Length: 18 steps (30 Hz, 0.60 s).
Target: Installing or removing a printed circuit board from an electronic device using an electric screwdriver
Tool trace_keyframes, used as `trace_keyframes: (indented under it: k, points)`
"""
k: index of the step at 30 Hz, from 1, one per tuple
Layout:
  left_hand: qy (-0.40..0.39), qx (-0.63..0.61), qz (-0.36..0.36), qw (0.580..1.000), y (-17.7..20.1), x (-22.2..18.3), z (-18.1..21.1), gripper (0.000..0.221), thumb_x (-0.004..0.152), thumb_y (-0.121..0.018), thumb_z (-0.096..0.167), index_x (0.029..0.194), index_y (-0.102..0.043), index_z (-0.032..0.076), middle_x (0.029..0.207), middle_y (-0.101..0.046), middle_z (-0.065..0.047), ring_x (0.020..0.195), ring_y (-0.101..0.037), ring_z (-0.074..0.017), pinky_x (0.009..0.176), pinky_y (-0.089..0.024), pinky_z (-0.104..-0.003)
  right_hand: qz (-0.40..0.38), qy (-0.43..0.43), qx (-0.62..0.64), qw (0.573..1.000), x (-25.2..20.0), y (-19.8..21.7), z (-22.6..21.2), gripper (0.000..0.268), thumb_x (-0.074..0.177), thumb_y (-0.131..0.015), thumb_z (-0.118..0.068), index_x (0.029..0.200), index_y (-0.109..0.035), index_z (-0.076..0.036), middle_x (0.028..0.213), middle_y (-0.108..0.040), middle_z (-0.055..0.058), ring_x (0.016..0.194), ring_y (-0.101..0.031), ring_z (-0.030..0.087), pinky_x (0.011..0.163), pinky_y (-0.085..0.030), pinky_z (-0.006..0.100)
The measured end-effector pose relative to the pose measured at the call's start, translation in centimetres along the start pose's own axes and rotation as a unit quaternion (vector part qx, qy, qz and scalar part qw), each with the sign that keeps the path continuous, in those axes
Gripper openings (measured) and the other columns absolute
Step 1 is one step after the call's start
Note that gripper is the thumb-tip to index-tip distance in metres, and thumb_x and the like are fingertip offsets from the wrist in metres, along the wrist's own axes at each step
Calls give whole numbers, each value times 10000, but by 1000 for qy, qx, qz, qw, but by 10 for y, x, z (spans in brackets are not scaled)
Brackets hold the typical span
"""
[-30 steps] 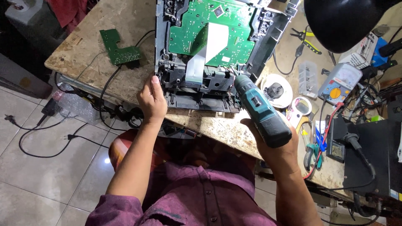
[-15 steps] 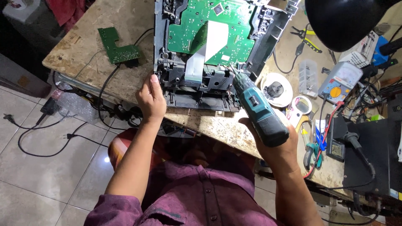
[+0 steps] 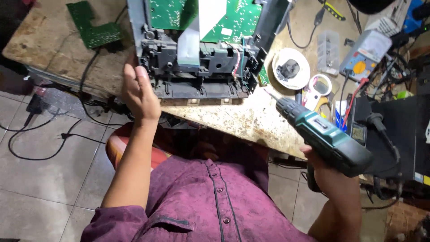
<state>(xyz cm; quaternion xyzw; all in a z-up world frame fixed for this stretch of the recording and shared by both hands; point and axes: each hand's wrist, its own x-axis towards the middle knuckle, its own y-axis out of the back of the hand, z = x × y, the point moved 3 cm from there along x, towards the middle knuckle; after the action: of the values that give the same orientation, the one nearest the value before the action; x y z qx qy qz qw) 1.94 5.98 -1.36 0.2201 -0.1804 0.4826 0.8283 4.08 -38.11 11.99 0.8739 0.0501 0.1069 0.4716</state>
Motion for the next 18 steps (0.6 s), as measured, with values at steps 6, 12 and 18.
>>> trace_keyframes:
  k: [6, 12, 18]
  points:
    - [-2, -60, 111, 992, 10, -26, 43, 392, 1137, -449, 281, 1436, -441, 27, 1394, -487, -188, 1227, -540, -308, 1018, -497, -372, -95, -65, -140, 984, -29, -8, 61, 320, 953, -604, -516, 1122, -808, -337, 1162, -770, -107, 1093, -709, 184, 879, -543, 432]
    - [-144, -4, 88, 986, 10, -54, 107, 234, 997, -485, 119, 1121, -471, -78, 1162, -389, -179, 1084, -451, -316, 975, -413, -439, -111, -117, -55, 985, -28, -10, 51, 361, 929, -638, -475, 1147, -803, -237, 1128, -801, -56, 1146, -716, 199, 929, -531, 411]
    - [-132, -85, -73, 985, -31, -98, 104, 206, 1011, -569, 171, 1089, -594, -18, 1067, -549, -160, 1027, -548, -300, 950, -474, -398, -82, -38, -57, 994, -33, -15, 99, 324, 943, -648, -462, 1128, -792, -238, 1130, -774, -66, 1116, -696, 185, 946, -513, 393]
